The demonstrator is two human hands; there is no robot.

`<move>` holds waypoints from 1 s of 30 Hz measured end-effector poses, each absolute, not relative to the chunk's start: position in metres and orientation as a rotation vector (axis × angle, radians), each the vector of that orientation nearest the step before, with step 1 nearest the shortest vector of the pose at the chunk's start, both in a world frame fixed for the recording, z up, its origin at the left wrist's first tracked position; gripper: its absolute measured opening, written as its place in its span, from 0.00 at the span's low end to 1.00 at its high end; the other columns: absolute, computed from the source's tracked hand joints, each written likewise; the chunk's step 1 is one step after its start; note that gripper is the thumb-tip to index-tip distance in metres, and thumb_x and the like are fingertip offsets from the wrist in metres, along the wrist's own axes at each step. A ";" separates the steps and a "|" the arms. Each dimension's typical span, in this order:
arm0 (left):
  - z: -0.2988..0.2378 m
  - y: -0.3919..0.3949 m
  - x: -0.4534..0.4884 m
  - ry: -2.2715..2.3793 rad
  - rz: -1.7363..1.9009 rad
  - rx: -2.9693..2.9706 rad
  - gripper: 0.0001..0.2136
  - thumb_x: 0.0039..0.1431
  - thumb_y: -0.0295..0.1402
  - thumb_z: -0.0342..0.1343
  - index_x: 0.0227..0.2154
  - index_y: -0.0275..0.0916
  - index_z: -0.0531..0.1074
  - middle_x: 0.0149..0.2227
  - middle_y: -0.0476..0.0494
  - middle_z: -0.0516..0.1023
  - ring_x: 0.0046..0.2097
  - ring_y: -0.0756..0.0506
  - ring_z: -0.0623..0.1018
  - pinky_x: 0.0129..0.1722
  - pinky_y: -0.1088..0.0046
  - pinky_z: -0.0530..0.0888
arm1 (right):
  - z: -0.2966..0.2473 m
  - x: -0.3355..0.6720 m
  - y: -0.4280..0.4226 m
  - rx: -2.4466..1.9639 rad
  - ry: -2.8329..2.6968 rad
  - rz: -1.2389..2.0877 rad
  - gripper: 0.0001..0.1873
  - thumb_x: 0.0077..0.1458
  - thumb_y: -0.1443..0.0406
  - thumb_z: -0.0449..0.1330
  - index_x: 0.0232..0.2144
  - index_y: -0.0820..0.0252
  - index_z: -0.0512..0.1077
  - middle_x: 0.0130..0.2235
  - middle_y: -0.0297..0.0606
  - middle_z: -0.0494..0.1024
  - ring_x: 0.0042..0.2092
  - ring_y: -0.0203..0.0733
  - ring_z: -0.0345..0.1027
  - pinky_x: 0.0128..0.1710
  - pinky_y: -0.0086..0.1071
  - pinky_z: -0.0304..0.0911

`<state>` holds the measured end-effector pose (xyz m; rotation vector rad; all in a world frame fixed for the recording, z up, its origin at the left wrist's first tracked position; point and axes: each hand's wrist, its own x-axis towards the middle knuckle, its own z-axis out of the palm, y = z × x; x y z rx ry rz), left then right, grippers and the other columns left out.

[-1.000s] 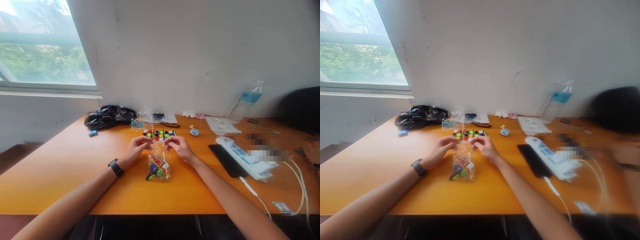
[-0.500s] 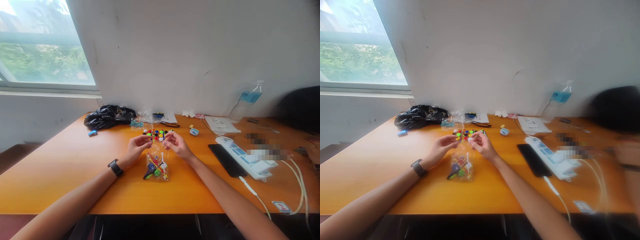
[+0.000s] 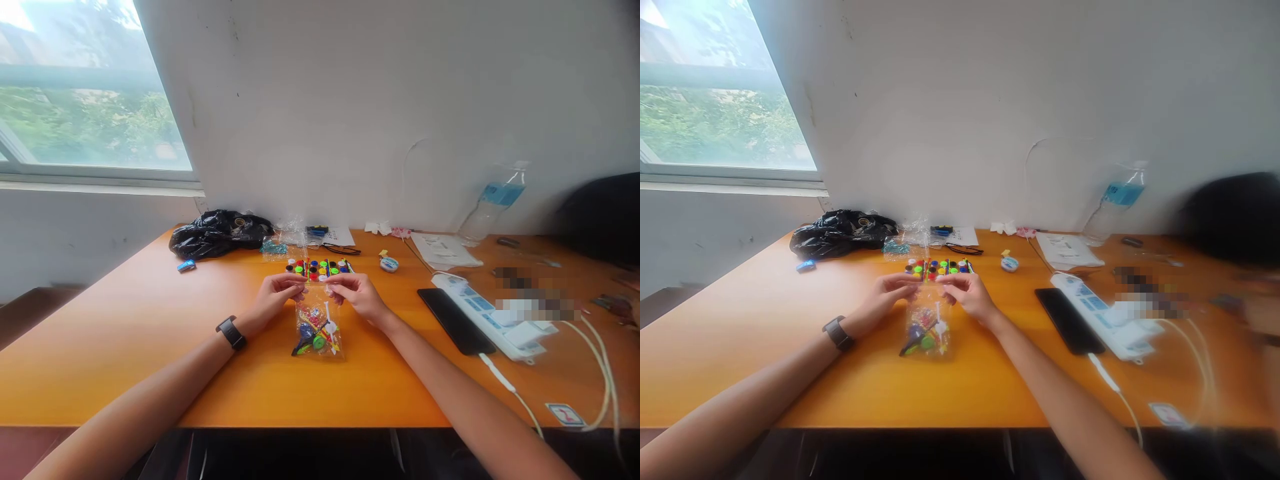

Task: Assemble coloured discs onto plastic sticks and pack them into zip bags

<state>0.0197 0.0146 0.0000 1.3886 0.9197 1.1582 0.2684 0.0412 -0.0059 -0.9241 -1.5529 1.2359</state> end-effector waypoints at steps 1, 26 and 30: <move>0.000 0.015 0.019 0.923 1.166 1.381 0.16 0.59 0.41 0.70 0.45 0.35 0.84 0.40 0.37 0.86 0.39 0.44 0.82 0.43 0.68 0.79 | -0.007 0.269 0.042 -0.923 -1.534 1.249 0.16 0.52 0.57 0.72 0.40 0.60 0.86 0.28 0.38 0.82 0.26 0.37 0.71 0.29 0.32 0.69; 0.002 0.008 0.025 0.903 1.200 1.388 0.12 0.54 0.38 0.73 0.36 0.35 0.82 0.36 0.41 0.84 0.36 0.47 0.80 0.40 0.71 0.78 | -0.011 0.261 0.035 -0.935 -1.665 1.251 0.23 0.57 0.47 0.70 0.34 0.63 0.81 0.28 0.39 0.80 0.26 0.37 0.70 0.29 0.31 0.68; 0.004 0.007 0.028 0.922 1.179 1.433 0.16 0.55 0.41 0.74 0.41 0.36 0.83 0.38 0.41 0.84 0.36 0.47 0.79 0.36 0.74 0.76 | -0.011 0.259 0.033 -0.922 -1.657 1.265 0.22 0.56 0.48 0.71 0.33 0.63 0.81 0.27 0.38 0.80 0.26 0.37 0.69 0.28 0.31 0.66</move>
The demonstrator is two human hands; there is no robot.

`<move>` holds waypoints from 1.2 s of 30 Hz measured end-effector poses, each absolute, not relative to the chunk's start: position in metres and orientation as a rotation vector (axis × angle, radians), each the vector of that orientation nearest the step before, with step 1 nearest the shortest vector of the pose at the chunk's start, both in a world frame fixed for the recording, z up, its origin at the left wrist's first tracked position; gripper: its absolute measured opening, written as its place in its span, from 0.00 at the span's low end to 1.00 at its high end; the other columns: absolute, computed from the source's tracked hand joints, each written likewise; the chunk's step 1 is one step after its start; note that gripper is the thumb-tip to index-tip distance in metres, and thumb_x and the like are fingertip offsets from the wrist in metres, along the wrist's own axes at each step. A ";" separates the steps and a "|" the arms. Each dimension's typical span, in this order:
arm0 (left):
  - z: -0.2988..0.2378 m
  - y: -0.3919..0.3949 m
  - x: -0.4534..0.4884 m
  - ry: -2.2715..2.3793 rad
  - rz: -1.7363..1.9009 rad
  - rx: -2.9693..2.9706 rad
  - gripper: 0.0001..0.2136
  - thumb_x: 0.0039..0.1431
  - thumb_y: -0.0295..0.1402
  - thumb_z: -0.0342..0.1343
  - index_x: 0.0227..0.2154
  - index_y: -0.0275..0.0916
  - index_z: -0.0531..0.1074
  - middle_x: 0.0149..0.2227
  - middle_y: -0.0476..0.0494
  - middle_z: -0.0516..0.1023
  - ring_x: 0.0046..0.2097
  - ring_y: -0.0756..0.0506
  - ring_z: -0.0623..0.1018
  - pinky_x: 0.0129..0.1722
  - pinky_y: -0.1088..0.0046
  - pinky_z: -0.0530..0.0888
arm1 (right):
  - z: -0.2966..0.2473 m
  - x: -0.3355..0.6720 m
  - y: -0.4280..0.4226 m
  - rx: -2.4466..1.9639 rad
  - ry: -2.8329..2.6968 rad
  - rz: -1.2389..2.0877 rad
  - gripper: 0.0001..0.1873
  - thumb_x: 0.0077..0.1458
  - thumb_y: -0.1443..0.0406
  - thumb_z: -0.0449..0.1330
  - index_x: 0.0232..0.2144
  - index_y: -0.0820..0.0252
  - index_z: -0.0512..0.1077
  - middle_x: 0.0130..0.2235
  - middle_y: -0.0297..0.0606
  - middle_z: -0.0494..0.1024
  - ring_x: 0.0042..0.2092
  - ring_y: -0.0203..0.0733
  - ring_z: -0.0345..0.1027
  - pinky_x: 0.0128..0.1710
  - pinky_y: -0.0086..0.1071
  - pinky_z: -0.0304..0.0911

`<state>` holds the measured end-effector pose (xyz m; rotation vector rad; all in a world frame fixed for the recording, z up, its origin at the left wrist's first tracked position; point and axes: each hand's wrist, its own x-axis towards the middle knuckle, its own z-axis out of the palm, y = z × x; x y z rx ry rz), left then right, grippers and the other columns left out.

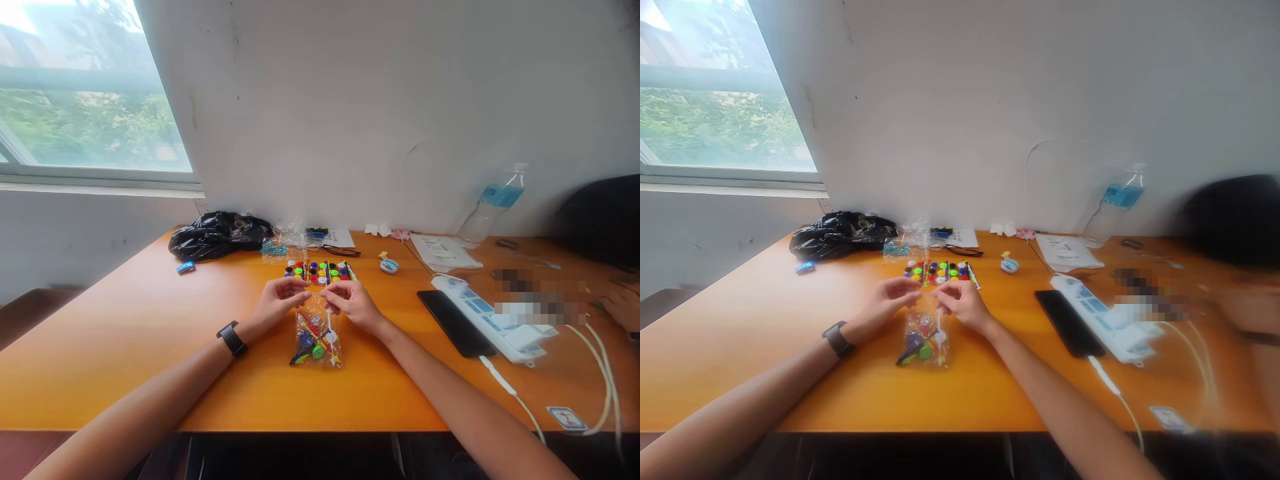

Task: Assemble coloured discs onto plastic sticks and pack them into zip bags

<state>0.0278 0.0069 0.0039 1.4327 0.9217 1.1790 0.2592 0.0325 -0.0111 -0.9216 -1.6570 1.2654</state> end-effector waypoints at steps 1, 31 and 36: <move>0.004 0.007 0.028 0.929 1.158 1.450 0.17 0.55 0.42 0.74 0.42 0.35 0.83 0.38 0.41 0.84 0.35 0.48 0.79 0.35 0.74 0.76 | -0.011 0.259 0.032 -0.918 -1.663 1.264 0.21 0.57 0.48 0.71 0.33 0.63 0.81 0.27 0.38 0.80 0.26 0.37 0.69 0.28 0.31 0.66; 0.001 0.020 0.015 0.911 1.146 1.523 0.14 0.59 0.41 0.70 0.39 0.34 0.85 0.36 0.38 0.86 0.36 0.44 0.82 0.41 0.68 0.80 | -0.014 0.276 0.048 -0.847 -1.532 1.350 0.17 0.53 0.57 0.72 0.41 0.61 0.87 0.32 0.43 0.86 0.28 0.38 0.76 0.31 0.32 0.73; 0.005 0.017 0.015 0.968 1.135 1.549 0.11 0.60 0.39 0.69 0.36 0.36 0.86 0.35 0.39 0.86 0.37 0.44 0.82 0.41 0.69 0.79 | -0.016 0.273 0.046 -0.807 -1.603 1.235 0.12 0.56 0.59 0.68 0.38 0.59 0.87 0.33 0.41 0.85 0.30 0.39 0.76 0.33 0.33 0.72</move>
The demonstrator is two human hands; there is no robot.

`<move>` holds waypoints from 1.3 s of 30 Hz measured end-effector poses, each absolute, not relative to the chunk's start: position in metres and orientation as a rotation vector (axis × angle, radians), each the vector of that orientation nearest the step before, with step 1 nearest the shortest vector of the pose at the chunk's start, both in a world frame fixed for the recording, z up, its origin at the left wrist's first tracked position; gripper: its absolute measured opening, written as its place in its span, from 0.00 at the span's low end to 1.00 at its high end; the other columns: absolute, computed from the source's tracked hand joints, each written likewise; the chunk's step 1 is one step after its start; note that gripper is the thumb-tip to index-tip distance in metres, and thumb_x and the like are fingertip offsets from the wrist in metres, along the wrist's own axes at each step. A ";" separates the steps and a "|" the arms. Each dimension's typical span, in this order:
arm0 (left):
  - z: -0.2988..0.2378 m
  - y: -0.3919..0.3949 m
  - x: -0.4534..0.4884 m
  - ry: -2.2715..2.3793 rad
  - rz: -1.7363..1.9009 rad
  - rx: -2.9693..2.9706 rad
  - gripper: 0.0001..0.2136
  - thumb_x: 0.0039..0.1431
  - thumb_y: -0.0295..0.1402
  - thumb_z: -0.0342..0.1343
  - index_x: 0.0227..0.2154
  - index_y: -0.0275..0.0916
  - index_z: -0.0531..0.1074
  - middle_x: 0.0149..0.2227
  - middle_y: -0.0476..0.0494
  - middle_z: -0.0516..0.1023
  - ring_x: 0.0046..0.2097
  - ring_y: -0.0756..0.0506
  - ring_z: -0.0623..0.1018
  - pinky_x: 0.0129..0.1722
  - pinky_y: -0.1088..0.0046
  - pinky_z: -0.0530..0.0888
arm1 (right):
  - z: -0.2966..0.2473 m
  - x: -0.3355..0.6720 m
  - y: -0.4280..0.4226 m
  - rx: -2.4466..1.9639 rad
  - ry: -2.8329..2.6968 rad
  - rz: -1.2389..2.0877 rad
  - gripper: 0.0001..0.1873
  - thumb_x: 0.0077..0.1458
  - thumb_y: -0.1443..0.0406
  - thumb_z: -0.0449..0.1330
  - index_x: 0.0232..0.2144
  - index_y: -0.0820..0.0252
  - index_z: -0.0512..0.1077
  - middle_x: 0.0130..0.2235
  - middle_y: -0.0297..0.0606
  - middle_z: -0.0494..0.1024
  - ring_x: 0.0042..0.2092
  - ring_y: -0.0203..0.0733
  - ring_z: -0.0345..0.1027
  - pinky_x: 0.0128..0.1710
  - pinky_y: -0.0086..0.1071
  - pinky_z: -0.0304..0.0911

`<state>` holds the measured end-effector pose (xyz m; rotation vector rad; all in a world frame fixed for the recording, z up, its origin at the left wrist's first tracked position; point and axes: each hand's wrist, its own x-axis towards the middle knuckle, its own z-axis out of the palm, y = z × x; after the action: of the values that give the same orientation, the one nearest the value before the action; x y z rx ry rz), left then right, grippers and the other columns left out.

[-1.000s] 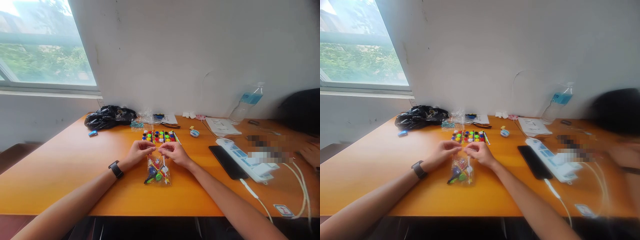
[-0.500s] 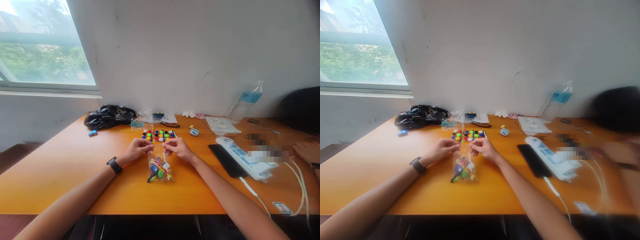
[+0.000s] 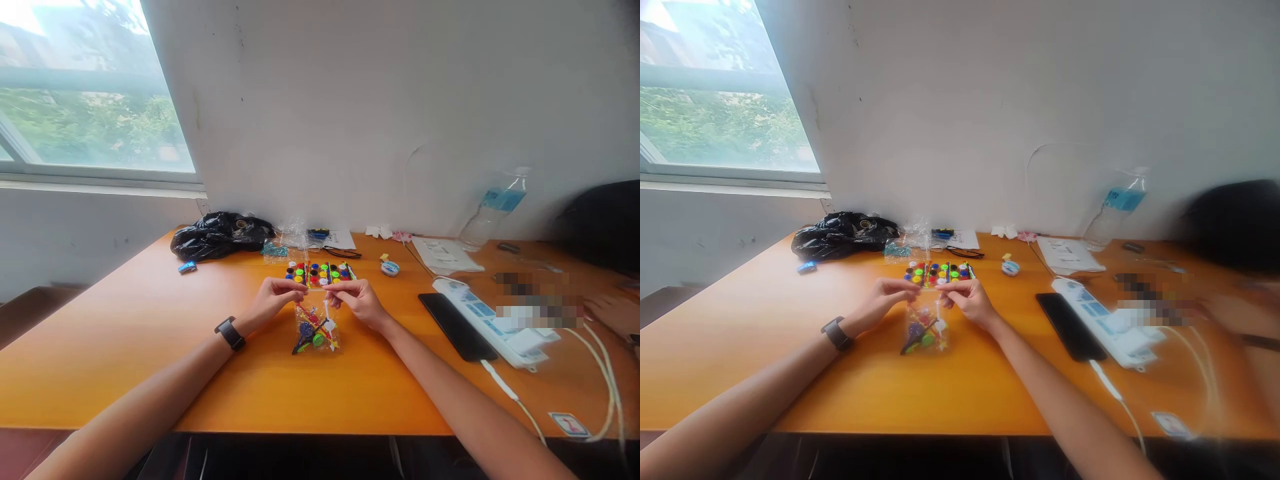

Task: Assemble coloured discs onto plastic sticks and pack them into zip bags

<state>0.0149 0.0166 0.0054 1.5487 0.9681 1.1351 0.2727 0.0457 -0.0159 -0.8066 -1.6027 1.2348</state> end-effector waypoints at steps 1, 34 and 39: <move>0.005 0.016 0.015 0.970 1.123 1.564 0.12 0.60 0.41 0.69 0.35 0.36 0.86 0.34 0.39 0.85 0.36 0.44 0.82 0.40 0.69 0.79 | -0.015 0.272 0.044 -0.810 -1.623 1.214 0.12 0.56 0.59 0.67 0.37 0.59 0.87 0.33 0.41 0.85 0.30 0.39 0.76 0.33 0.33 0.72; -0.002 0.031 0.011 0.860 0.965 1.579 0.20 0.55 0.49 0.73 0.33 0.34 0.84 0.30 0.39 0.85 0.29 0.47 0.80 0.32 0.72 0.77 | -0.003 0.288 0.053 -0.924 -1.814 1.394 0.24 0.55 0.47 0.72 0.35 0.64 0.81 0.26 0.39 0.81 0.25 0.38 0.75 0.25 0.28 0.70; -0.002 0.034 0.006 0.881 0.956 1.609 0.18 0.56 0.47 0.73 0.31 0.34 0.81 0.29 0.41 0.83 0.29 0.47 0.79 0.31 0.73 0.76 | -0.005 0.279 0.045 -0.930 -1.794 1.426 0.24 0.55 0.47 0.72 0.34 0.64 0.79 0.28 0.39 0.82 0.26 0.38 0.75 0.26 0.29 0.70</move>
<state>0.0062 0.0337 -0.0017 1.6087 0.8812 0.9560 0.2789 0.0452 -0.0054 -0.9297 -1.7945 1.4264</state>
